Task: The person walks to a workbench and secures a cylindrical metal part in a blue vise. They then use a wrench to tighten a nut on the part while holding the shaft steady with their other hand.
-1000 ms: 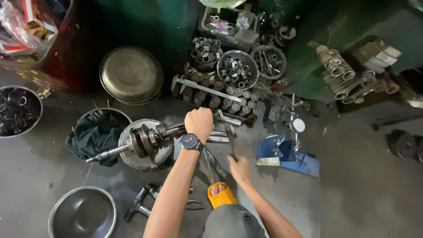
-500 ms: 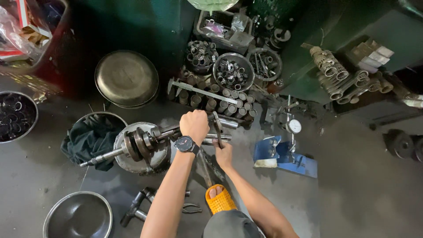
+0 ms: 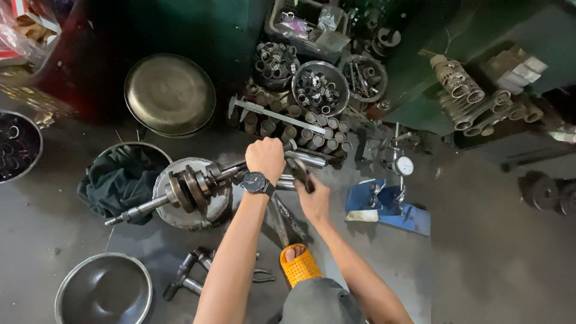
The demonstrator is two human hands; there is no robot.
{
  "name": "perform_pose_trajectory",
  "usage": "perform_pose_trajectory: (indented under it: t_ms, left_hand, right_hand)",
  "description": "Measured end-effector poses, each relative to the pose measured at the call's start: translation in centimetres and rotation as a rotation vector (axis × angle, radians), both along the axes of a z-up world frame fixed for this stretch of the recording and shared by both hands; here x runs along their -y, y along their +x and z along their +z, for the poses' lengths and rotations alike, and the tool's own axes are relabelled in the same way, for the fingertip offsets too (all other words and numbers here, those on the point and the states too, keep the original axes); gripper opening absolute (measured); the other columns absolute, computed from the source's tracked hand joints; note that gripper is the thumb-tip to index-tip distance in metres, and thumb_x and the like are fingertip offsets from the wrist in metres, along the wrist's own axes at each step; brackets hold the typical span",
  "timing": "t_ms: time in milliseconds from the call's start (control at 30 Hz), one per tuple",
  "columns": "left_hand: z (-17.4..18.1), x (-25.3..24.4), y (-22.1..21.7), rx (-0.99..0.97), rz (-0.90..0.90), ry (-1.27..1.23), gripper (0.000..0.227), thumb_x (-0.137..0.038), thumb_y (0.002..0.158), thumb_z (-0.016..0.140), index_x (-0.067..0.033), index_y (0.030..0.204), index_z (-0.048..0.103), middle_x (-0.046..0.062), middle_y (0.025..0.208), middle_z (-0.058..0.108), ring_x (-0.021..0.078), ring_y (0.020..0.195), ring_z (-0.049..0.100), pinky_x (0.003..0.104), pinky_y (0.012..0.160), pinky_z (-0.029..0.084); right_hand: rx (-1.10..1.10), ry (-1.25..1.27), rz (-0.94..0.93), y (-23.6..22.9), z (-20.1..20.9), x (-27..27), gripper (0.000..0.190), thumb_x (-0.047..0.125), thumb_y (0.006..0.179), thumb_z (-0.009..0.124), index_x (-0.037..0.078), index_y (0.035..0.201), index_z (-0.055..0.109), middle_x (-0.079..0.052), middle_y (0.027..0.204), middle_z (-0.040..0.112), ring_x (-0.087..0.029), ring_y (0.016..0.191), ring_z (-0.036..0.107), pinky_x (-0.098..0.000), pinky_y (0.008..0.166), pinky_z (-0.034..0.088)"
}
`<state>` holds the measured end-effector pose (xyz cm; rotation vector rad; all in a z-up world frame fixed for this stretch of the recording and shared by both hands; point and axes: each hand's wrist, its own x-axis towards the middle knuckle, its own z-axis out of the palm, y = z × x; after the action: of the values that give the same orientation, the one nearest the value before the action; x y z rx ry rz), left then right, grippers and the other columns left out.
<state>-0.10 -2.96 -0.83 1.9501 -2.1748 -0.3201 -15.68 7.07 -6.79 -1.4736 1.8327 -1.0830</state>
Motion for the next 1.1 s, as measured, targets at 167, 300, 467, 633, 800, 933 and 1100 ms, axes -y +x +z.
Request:
perform_pose_trajectory:
  t_ms: [167, 300, 467, 633, 800, 933, 1100]
  left_hand:
    - [-0.3, 0.0, 0.2, -0.004, 0.004, 0.008, 0.003, -0.013, 0.072, 0.078, -0.0115, 0.073, 0.075, 0.012, 0.081, 0.075, 0.0301, 0.078, 0.075, 0.040, 0.066, 0.058]
    - [-0.6, 0.1, 0.3, -0.013, 0.013, -0.034, 0.002, -0.012, 0.073, 0.077, -0.0115, 0.072, 0.075, 0.012, 0.080, 0.075, 0.0301, 0.077, 0.075, 0.040, 0.065, 0.058]
    - [-0.8, 0.0, 0.1, -0.013, 0.019, -0.025, 0.004, -0.010, 0.074, 0.075, -0.0110, 0.070, 0.075, 0.013, 0.078, 0.075, 0.0304, 0.075, 0.075, 0.040, 0.064, 0.059]
    - [-0.3, -0.1, 0.2, -0.015, 0.022, -0.012, 0.002, -0.010, 0.073, 0.076, -0.0103, 0.071, 0.075, 0.013, 0.077, 0.075, 0.0305, 0.075, 0.075, 0.040, 0.064, 0.058]
    - [0.4, -0.4, 0.4, -0.039, 0.023, -0.007, 0.003, -0.011, 0.071, 0.077, -0.0085, 0.071, 0.075, 0.014, 0.078, 0.074, 0.0315, 0.076, 0.075, 0.040, 0.065, 0.058]
    - [-0.5, -0.2, 0.3, -0.046, 0.029, -0.039, 0.002, -0.010, 0.074, 0.074, -0.0091, 0.072, 0.075, 0.014, 0.079, 0.075, 0.0317, 0.076, 0.075, 0.041, 0.066, 0.059]
    - [-0.6, -0.1, 0.4, -0.039, 0.030, -0.046, 0.004, -0.009, 0.075, 0.074, -0.0096, 0.072, 0.075, 0.014, 0.079, 0.075, 0.0315, 0.076, 0.075, 0.041, 0.066, 0.059]
  right_hand:
    - [0.173, 0.129, -0.031, 0.7, 0.5, -0.1, 0.024, 0.020, 0.093, 0.071, -0.004, 0.092, 0.072, -0.010, 0.065, 0.070, -0.014, 0.059, 0.066, -0.0354, 0.057, 0.053]
    - [0.072, -0.186, 0.010, 0.8, 0.8, 0.7, 0.023, 0.018, 0.095, 0.066, -0.003, 0.105, 0.069, -0.010, 0.074, 0.071, -0.016, 0.066, 0.064, -0.0366, 0.061, 0.051]
    - [-0.035, -0.017, 0.099, 0.2, 0.7, 0.4, 0.030, 0.017, 0.101, 0.059, 0.000, 0.126, 0.061, -0.019, 0.076, 0.072, -0.027, 0.066, 0.071, -0.0399, 0.062, 0.052]
    - [0.007, -0.124, 0.155, 1.1, 0.0, 0.6, 0.045, 0.013, 0.100, 0.055, -0.001, 0.142, 0.045, -0.018, 0.089, 0.075, -0.032, 0.069, 0.072, -0.0396, 0.064, 0.054]
    - [-0.044, -0.186, 0.117, 1.7, -2.9, 1.9, 0.038, 0.010, 0.101, 0.057, -0.001, 0.138, 0.051, -0.022, 0.090, 0.070, -0.039, 0.075, 0.071, -0.0430, 0.065, 0.054]
    - [-0.094, -0.328, 0.104, 1.7, -5.9, 3.7, 0.031, 0.010, 0.099, 0.058, -0.001, 0.128, 0.053, -0.024, 0.088, 0.070, -0.045, 0.077, 0.068, -0.0478, 0.064, 0.051]
    - [-0.207, -0.420, 0.015, 2.0, -6.5, 5.8, 0.029, 0.012, 0.094, 0.068, 0.002, 0.118, 0.056, -0.026, 0.084, 0.066, -0.051, 0.083, 0.064, -0.0507, 0.065, 0.049]
